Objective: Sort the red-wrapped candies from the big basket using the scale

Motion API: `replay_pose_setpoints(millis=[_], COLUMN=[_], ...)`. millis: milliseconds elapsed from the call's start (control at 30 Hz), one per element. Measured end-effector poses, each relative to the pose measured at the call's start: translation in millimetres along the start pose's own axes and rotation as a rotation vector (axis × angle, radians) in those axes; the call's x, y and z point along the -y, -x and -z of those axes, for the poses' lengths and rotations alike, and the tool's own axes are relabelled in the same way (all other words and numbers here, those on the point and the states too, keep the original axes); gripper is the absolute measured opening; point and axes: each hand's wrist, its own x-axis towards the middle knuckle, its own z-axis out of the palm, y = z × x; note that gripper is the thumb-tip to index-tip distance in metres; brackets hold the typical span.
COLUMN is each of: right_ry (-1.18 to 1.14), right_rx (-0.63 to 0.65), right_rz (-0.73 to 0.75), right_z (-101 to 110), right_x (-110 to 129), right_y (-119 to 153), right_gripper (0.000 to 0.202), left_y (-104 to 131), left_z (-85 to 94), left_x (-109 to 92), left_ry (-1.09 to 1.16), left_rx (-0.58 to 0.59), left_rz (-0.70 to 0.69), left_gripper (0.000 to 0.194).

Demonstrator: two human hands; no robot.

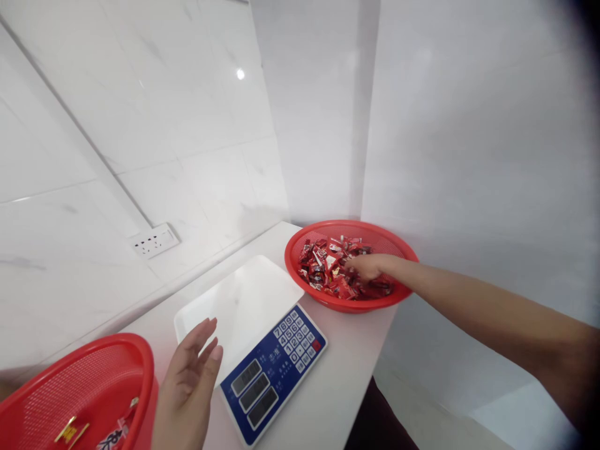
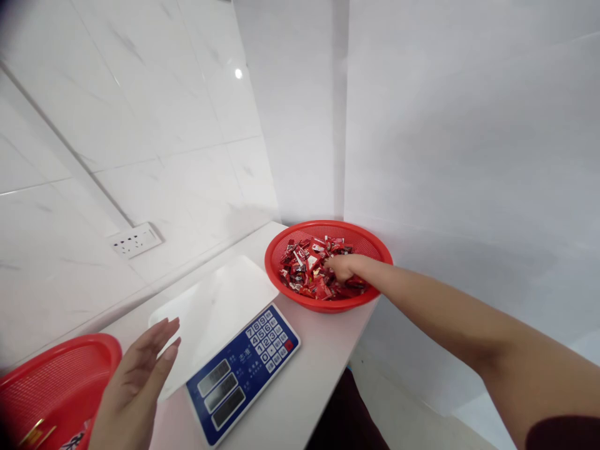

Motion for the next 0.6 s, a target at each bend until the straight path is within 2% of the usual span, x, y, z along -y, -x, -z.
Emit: replay_pose_setpoints(millis=[100,167,300,433,600], right_ry=[-0.054,-0.110,-0.257,-0.544,-1.023], right_rx=[0.034,0.002,-0.101,-0.111,0.077], right_rz=[0.010,0.017,0.061,0.131,0.288], right_z=[15,24,32,29,7], right_x=[-1,-3,5,49,123], right_y=[1,2,11,29,50], right_gripper=[0.044,0.046,0.051,0.050,0.048], left_y=[-4,-7,-10,-7,1], left_z=[6.7,11.0,13.5,6.7,-5.1], left_x=[5,11,20,22,25], left_ry=[0.018,0.036,0.059,0.134,0.185], left_rx=[-0.038,-0.052,0.026,0.099,0.261], left_rz=[-0.005,-0.001,0.027,0.055,0.043], left_gripper=[0.047,0.044,0.042,0.043,0.040])
